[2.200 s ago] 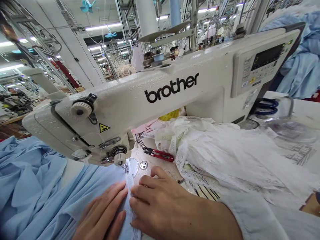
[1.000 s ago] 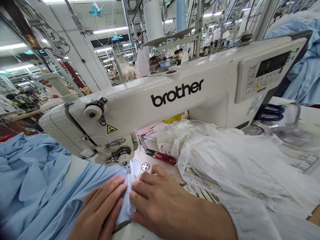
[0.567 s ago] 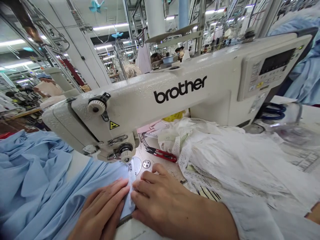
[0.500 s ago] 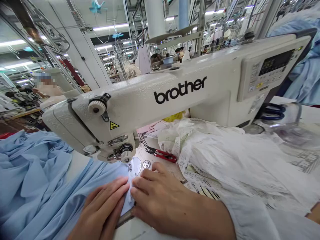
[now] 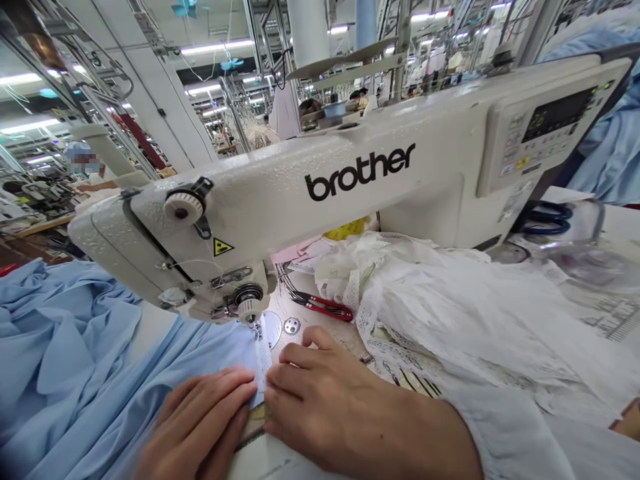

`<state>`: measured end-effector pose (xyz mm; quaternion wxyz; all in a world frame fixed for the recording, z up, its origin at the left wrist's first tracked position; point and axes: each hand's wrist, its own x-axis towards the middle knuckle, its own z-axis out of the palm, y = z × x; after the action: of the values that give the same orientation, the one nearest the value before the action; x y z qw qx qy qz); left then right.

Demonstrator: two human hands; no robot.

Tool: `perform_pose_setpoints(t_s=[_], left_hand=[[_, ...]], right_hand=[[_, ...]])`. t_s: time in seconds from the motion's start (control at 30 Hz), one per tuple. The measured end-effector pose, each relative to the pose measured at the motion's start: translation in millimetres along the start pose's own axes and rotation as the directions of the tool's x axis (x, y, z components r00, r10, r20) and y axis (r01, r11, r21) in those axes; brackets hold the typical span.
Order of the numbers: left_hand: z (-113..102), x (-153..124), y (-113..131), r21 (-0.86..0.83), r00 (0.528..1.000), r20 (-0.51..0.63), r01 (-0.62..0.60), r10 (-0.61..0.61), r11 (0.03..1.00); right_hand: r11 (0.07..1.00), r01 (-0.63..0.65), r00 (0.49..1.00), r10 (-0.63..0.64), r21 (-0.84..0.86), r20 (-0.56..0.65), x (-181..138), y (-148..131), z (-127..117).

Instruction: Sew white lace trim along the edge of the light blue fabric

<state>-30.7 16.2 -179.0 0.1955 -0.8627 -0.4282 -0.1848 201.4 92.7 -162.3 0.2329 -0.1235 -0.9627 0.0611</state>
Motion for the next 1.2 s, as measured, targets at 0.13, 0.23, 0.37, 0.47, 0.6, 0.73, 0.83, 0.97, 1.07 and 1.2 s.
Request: perform_pose_setpoints(t_s=[0.13, 0.23, 0.37, 0.47, 0.6, 0.73, 0.83, 0.97, 1.07, 1.2], left_hand=[[-1.0, 3.4, -1.0, 0.001, 1.0, 0.004, 0.01, -0.01, 1.0], [-1.4, 6.0, -2.4, -0.018, 1.0, 0.008, 0.005, -0.005, 1.0], [-2.4, 9.2, -6.5, -0.006, 0.998, 0.064, 0.008, -0.008, 1.0], [-1.2, 13.0, -11.5, -0.007, 0.997, 0.066, 0.036, -0.035, 0.999], [1.4, 20.2, -13.6, -0.008, 0.998, 0.022, 0.052, -0.051, 0.999], [1.2, 23.2, -9.7, 0.0, 0.999, -0.033, 0.039, -0.039, 0.999], [1.0, 20.4, -10.3, -0.004, 0.999, 0.012, 0.04, -0.04, 0.999], [5.6, 16.6, -17.9, 0.011, 0.995, 0.086, 0.041, -0.042, 0.999], [11.0, 18.0, -22.6, 0.019, 0.994, 0.072, 0.079, -0.08, 0.997], [14.5, 18.9, -22.6, -0.019, 0.992, 0.018, 0.122, -0.122, 0.992]], right_hand=[[1.0, 0.004, 1.0, -0.004, -0.021, 0.0, 0.1, -1.5, -1.0], [1.0, 0.008, 1.0, -0.008, -0.012, -0.003, -0.2, -1.2, 0.0], [1.0, -0.023, 1.0, 0.023, 0.003, -0.001, 2.2, 1.3, 1.8], [0.998, -0.062, 0.998, 0.062, -0.015, 0.011, 5.7, 3.6, 3.0], [0.996, -0.084, 0.996, 0.084, -0.03, 0.013, 7.3, 5.0, 3.7], [0.996, -0.085, 0.996, 0.086, -0.037, 0.016, 6.1, 4.8, 3.6], [0.996, -0.078, 0.996, 0.08, -0.049, 0.03, 7.4, 5.1, 3.6], [0.994, -0.091, 0.993, 0.095, -0.06, 0.072, 13.2, 8.5, 3.3], [0.992, -0.113, 0.988, 0.118, -0.06, 0.102, 16.9, 11.5, 3.2], [0.992, -0.113, 0.989, 0.118, -0.061, 0.084, 16.5, 12.7, 4.5]])
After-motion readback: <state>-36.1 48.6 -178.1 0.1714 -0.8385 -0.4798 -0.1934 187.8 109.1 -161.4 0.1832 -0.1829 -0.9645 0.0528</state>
